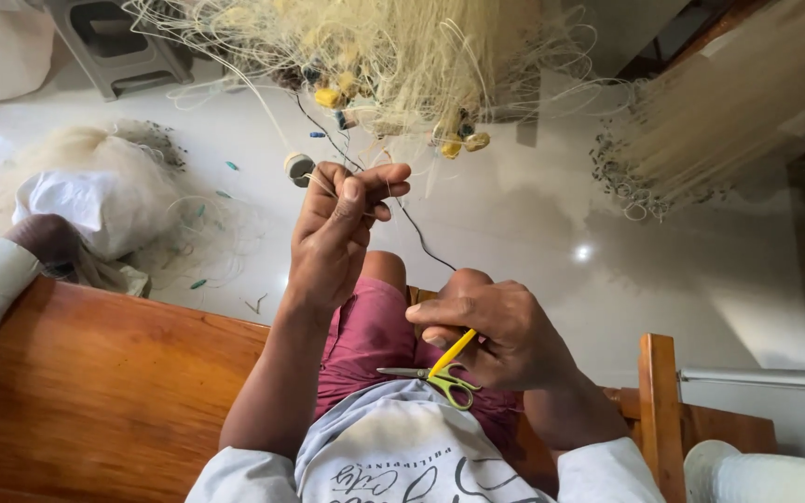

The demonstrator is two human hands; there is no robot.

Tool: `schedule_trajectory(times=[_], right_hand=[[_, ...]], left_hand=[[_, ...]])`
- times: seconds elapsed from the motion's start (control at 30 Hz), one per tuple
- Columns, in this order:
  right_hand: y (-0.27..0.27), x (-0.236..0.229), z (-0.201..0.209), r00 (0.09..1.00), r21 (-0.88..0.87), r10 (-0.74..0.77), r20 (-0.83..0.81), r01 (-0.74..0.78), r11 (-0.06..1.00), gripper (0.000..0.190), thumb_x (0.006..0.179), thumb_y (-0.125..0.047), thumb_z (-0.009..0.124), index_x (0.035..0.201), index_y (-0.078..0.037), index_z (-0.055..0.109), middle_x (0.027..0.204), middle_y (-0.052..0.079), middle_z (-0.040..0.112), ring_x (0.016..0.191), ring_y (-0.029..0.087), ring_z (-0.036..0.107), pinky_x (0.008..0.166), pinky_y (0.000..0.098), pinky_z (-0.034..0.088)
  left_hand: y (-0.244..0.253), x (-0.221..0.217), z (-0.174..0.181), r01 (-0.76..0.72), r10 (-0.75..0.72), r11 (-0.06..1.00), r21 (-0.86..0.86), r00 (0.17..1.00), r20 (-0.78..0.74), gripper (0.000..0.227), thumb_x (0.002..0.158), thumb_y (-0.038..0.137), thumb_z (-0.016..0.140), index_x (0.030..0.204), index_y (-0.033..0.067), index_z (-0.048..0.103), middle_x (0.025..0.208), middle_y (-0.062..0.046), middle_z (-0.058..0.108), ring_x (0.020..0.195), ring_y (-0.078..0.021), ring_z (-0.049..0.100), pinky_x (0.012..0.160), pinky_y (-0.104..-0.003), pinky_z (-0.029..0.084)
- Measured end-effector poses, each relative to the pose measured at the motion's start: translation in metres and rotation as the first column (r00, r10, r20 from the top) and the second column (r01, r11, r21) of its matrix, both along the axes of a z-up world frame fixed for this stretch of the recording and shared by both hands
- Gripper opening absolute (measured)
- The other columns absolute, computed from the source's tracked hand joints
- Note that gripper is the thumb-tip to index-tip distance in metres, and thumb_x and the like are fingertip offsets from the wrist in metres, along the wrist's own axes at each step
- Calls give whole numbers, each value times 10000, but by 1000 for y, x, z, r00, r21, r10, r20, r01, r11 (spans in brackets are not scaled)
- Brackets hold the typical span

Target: The person is repairing a large fishing net by cutting damaged sections with scissors and weaving new thread using a netting needle.

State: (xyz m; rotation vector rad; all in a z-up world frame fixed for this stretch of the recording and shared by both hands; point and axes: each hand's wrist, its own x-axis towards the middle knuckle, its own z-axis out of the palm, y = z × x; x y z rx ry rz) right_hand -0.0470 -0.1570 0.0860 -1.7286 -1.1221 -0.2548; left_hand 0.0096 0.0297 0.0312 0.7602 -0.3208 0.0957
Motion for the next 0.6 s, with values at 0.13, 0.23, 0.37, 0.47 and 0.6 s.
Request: schedule_trajectory(times=[0.13, 0.23, 0.37, 0.47, 0.6], right_hand=[[0, -1, -3, 999, 4, 28, -22, -28, 1000, 209, 902, -80, 665, 1080, -6, 746, 670, 105, 647, 493, 246, 682, 501, 309, 576], [-3, 4, -17, 997, 58, 77, -18, -76, 995, 233, 907, -94, 662, 1112, -19, 743, 680, 78, 634, 506, 203, 674, 521, 295, 572], [-18, 23, -48, 987, 129, 150, 59, -156, 979, 248, 884, -122, 698, 1091, 5, 749, 635, 44, 580, 479, 138, 615, 518, 248, 523], [-1, 18, -15, 987, 138, 162, 17, -163, 977, 291, 938, -196, 648, 1104, 33, 719, 683, 57, 585, 512, 146, 593, 528, 283, 530], [-2, 11, 3, 982, -92, 131, 137, -119, 989, 317, 976, -244, 596, 1154, -8, 709, 675, 84, 556, 523, 244, 617, 537, 334, 550]], left_hand=[[-3, -5, -7, -31, 30, 999, 45, 999, 13, 168, 1060, 234, 492, 984, 148, 368, 1270, -221, 644, 1152, -251, 637, 858, -242, 450], [-5, -7, -12, -54, 52, 997, 61, 998, 22, 171, 1060, 232, 492, 982, 144, 369, 1287, -223, 637, 1155, -253, 624, 859, -251, 436], [-5, -10, -11, -82, 77, 991, 106, 996, 50, 172, 1053, 206, 506, 968, 137, 373, 1292, -238, 630, 1151, -262, 615, 851, -261, 424], [-7, -8, -18, -221, 201, 957, 188, 972, 119, 266, 999, 62, 599, 969, 131, 344, 1274, -232, 633, 1116, -245, 639, 897, -265, 455], [-13, -5, -24, -286, 271, 936, 205, 958, 96, 403, 907, 9, 723, 961, 127, 341, 1226, -197, 658, 1043, -203, 673, 830, -222, 499]])
